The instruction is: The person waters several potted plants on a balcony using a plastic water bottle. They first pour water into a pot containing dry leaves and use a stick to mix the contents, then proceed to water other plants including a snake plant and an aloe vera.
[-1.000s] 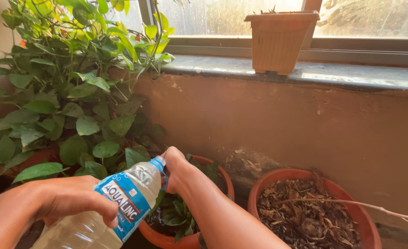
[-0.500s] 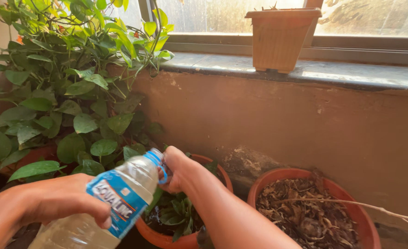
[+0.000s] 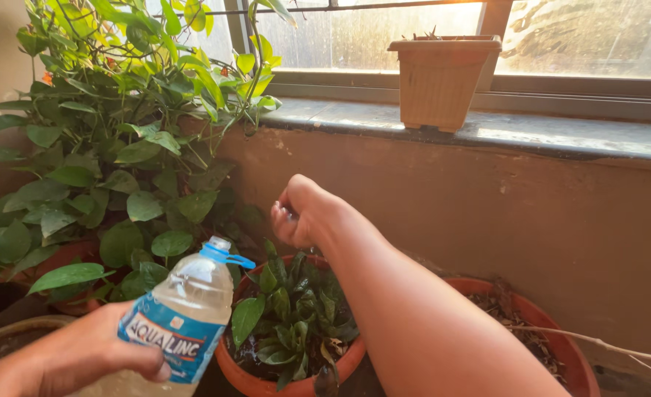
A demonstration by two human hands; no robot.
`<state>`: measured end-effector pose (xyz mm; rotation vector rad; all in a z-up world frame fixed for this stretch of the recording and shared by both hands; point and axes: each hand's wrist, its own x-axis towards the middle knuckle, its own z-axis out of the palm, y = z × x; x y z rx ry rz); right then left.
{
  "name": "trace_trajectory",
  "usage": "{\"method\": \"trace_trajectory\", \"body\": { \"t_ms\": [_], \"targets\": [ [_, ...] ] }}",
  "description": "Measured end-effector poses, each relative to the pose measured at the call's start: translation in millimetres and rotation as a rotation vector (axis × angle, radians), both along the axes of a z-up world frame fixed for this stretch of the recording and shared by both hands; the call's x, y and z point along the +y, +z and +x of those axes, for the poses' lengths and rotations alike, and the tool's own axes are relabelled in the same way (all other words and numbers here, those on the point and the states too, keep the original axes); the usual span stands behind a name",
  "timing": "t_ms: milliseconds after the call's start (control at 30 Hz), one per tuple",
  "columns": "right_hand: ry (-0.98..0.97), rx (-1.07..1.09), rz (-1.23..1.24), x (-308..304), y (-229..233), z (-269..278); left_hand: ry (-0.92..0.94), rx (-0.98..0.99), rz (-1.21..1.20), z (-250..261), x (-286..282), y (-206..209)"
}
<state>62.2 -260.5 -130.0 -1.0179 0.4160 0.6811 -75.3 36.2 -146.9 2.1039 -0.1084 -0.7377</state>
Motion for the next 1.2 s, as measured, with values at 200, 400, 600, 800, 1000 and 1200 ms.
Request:
{"method": "trace_trajectory", "body": {
  "t_ms": [200,400,600,800,1000,1200],
  "targets": [
    [0.079,-0.056,-0.122,10.2,-19.8,2.5,0.040,0.038,-0.258,30.9,68.3,-99.7],
    [0.101,-0.190,-0.448,18.7,-22.9,7.9,0.021,-0.034,-0.490,76.0,158.1,-242.2],
    [0.349,-0.312,-0.817,27.3,10.4,-4.7,0.077,-0.077,-0.528,96.1,199.3,-320.9],
    [0.441,-0.428,-0.938,29.4,43.7,-23.8,0.091,-0.083,-0.503,91.9,208.1,-325.1],
    [0.572,-0.698,-1.056,18.2,46.8,-36.7,0.092,-0.090,-0.484,90.2,207.6,-320.2],
    [0.173,-0.753,-0.946,14.3,32.9,-64.8,0.073,-0.093,-0.476,93.8,198.2,-317.3]
  ]
}}
